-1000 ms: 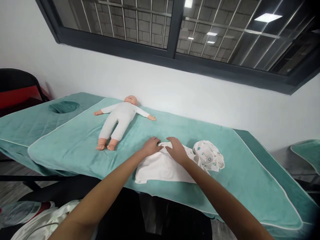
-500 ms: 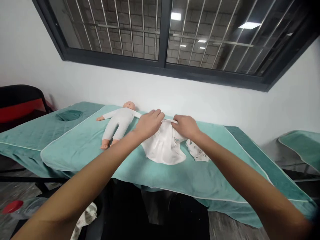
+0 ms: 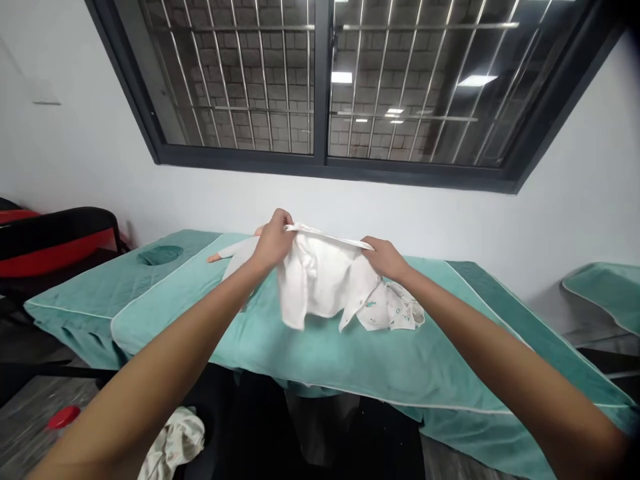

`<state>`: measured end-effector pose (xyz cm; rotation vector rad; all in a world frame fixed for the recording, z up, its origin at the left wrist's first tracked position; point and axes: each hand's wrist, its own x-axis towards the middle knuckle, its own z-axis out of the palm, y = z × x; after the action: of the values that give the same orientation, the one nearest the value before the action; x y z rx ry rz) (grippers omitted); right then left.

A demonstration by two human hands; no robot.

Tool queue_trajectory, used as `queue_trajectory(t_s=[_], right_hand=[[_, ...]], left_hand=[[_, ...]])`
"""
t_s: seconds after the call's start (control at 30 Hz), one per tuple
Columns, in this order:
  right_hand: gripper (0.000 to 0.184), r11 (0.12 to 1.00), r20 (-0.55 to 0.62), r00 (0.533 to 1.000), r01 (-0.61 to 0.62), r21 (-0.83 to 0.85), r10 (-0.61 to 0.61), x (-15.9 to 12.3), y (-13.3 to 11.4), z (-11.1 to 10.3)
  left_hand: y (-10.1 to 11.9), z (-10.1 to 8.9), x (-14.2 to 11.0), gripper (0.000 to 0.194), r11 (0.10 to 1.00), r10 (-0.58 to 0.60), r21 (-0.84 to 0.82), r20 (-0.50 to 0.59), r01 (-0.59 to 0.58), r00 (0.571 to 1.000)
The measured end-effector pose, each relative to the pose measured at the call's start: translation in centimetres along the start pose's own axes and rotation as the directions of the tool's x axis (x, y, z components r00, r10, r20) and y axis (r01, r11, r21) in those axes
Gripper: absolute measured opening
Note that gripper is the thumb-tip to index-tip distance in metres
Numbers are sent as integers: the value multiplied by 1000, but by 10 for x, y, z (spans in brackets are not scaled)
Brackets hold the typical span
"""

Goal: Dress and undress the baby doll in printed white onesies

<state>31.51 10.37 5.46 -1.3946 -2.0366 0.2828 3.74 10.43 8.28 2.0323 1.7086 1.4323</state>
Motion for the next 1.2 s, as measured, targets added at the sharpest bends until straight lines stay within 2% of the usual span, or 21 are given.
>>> queue_trajectory(t_s=[0.07,0.1,0.2,0.27,0.3,0.33,0.43,0.5,0.53,0.6,0.7,0.77,0.83,0.93,1.0,1.07,1.13,1.2], right_hand=[[19,964,151,988,-84,253,46,-1,15,7],[20,917,248,966,-161,364,71,-1,23,11],[36,719,491,865,-405,564,102,-1,51,32],[43,613,543,834,-480,628,96,-1,72,57],[45,592,542,835,-487,642,99,-2,82,72],[46,619,524,844,-473,627,114,-3,92,89],[44,830,413,886,-385,403,210,-3,118,141],[40,908,342,903,-348,234,258,2,134,169],[40,919,324,905,-346,189,274,6,141,179],[40,927,300,906,-350,133,299,18,157,188],[42,936,266,898,-348,-55,350,45,186,179],[43,920,279,879,-348,-180,387,67,205,168],[43,894,259,862,-381,-236,435,88,220,162],[44,835,117,843,-484,-263,525,111,231,171],[44,803,54,824,-531,-272,563,118,232,185],[41,801,52,824,-530,-278,564,120,232,196],[39,835,98,847,-486,-258,523,116,235,197],[41,891,179,876,-421,-172,449,107,239,188]], left_hand=[[-19,6,-1,26,1000,-10,10,92,10,996],[-30,10,-1,27,1000,-8,16,137,6,991],[-67,28,-3,22,1000,-14,13,279,11,960],[-93,42,-6,25,996,-86,29,389,81,917],[-105,50,-9,30,990,-141,49,441,133,886],[-118,57,-12,34,980,-196,69,491,186,849],[-151,79,-22,38,936,-316,79,619,343,719],[-170,93,-25,40,913,-336,48,652,405,680],[-179,100,-24,41,912,-334,38,649,409,684],[-194,115,-17,40,928,-329,65,609,368,722],[-210,143,7,31,933,-360,210,510,293,781],[-215,164,29,27,917,-374,317,463,244,804],[-218,186,50,28,886,-370,430,438,171,819],[-224,220,70,35,818,-360,570,408,73,839],[-232,239,71,37,803,-355,593,397,59,846],[-241,253,66,38,804,-319,595,391,28,864],[-249,260,59,39,811,-256,585,378,-16,890],[-254,262,54,37,819,-223,573,361,-27,906]])
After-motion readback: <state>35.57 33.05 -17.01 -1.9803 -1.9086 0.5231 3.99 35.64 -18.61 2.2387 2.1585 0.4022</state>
